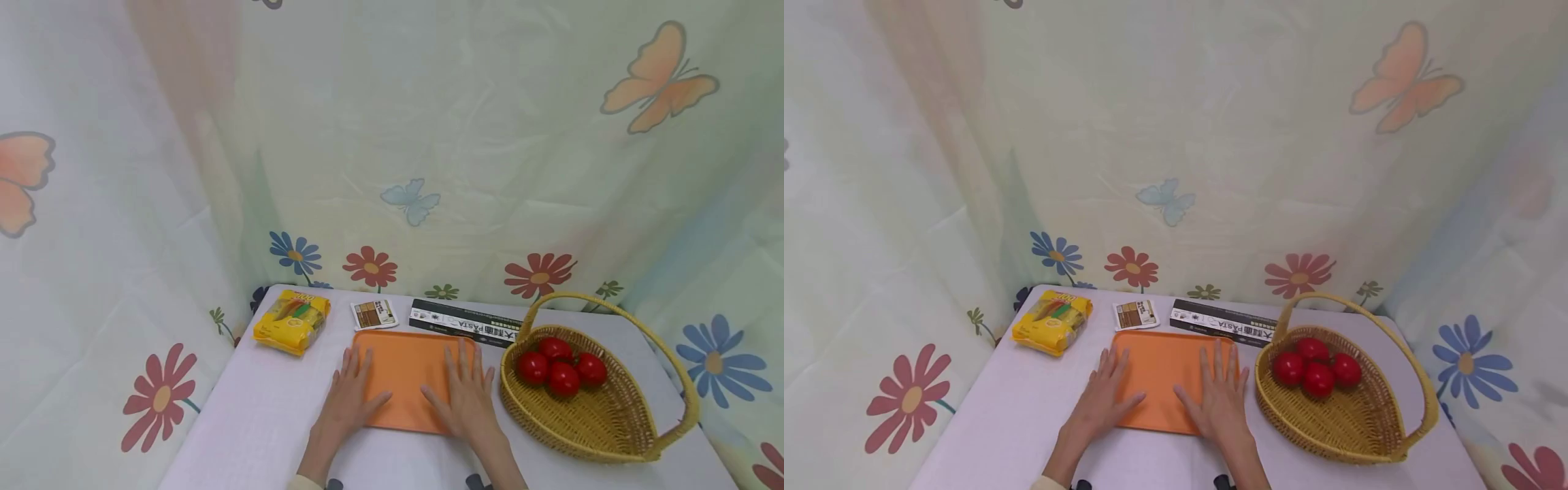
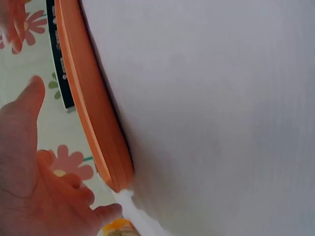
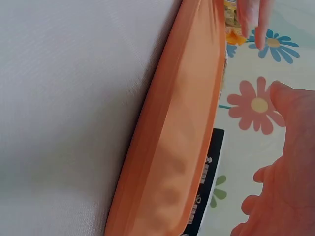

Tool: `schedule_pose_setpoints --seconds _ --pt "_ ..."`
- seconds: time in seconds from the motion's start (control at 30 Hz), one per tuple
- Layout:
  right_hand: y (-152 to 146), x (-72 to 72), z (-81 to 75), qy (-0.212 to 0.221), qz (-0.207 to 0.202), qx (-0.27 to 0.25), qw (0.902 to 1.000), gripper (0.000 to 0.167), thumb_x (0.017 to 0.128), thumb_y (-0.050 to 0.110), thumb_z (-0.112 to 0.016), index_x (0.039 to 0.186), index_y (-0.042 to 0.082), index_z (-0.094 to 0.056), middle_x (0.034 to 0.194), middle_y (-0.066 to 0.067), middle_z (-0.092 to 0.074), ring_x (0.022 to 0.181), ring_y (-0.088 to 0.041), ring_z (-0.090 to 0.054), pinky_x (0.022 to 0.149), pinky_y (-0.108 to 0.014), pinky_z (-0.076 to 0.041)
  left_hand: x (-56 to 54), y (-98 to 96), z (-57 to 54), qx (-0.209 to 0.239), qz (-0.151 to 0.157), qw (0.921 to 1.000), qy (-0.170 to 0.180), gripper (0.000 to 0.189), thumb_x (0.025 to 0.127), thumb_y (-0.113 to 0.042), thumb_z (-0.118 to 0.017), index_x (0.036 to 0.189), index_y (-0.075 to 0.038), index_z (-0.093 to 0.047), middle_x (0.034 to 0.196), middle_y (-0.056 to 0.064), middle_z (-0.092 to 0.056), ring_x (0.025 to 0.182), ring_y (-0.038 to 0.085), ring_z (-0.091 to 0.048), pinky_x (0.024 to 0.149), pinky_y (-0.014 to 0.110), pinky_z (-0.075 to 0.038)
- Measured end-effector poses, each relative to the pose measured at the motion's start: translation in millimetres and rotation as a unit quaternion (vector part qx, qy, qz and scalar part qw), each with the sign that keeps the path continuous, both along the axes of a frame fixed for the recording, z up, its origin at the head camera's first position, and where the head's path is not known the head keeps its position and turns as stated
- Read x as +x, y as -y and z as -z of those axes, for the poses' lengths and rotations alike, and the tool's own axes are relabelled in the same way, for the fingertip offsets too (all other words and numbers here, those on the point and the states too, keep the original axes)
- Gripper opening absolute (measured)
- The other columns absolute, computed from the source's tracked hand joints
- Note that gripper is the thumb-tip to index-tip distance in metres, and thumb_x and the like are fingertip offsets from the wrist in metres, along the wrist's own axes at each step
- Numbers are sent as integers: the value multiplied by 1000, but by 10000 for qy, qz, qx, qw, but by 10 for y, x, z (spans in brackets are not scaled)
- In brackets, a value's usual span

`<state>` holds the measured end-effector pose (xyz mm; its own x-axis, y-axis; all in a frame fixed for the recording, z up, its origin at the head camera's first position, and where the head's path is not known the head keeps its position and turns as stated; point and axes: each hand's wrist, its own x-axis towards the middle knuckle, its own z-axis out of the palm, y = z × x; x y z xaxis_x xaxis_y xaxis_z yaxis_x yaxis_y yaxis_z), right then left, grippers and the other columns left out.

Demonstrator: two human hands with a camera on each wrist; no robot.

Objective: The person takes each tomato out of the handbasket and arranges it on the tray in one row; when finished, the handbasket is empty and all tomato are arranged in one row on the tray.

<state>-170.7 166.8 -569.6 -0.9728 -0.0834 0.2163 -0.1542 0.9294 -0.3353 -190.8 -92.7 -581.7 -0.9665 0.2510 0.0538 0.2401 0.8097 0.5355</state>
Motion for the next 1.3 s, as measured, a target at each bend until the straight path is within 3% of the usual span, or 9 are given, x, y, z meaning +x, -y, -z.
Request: schedule_pose_setpoints --seconds 0.13,0.37,0.57,0.73,1.03,1.3 --pt "-11 14 -3 15 30 -8 10000 97 100 64 -66 169 5 -32 178 -27 -12 162 -57 -7 119 -88 -13 0 112 -9 256 56 9985 480 104 97 -63 -72 174 -13 -22 180 21 -10 166 43 -6 130 69 -20" --pt "-58 67 -60 140 6 -198 9997 96 101 60 -66 170 5 -28 178 -27 -10 163 -55 -1 118 -89 -5 5 282 7 767 65 9874 1385 118 92 -64 -77 175 -13 -10 180 21 -8 164 47 -18 129 67 -25" --pt "-88 81 -89 145 -15 -254 9996 94 102 56 -68 169 3 -29 177 -29 -12 161 -58 0 119 -89 -6 15 365 -1 1025 140 9815 1612 141 78 -59 -93 174 -7 -3 180 20 -12 164 45 -20 130 65 -25" --pt "-87 84 -106 317 13 -231 9992 95 102 57 -67 169 3 -29 177 -29 -10 161 -58 2 120 -87 -5 7 400 -7 964 122 9814 1654 149 70 -53 -101 173 -4 -4 178 23 -15 163 47 -22 130 64 -25" --pt "-71 110 -168 541 41 -253 9982 95 102 58 -66 170 4 -27 178 -28 -8 161 -58 3 122 -84 -5 -2 431 -22 987 75 9793 1766 149 69 -47 -103 174 -7 -6 178 21 -18 161 46 -26 130 64 -26" --pt "-109 140 -208 467 -169 -391 9980 95 105 56 -64 170 1 -24 178 -28 -8 162 -55 0 125 -80 -12 13 470 22 1122 155 9755 1888 147 71 -51 -100 175 -13 -3 181 13 -8 164 50 -12 132 65 -19"
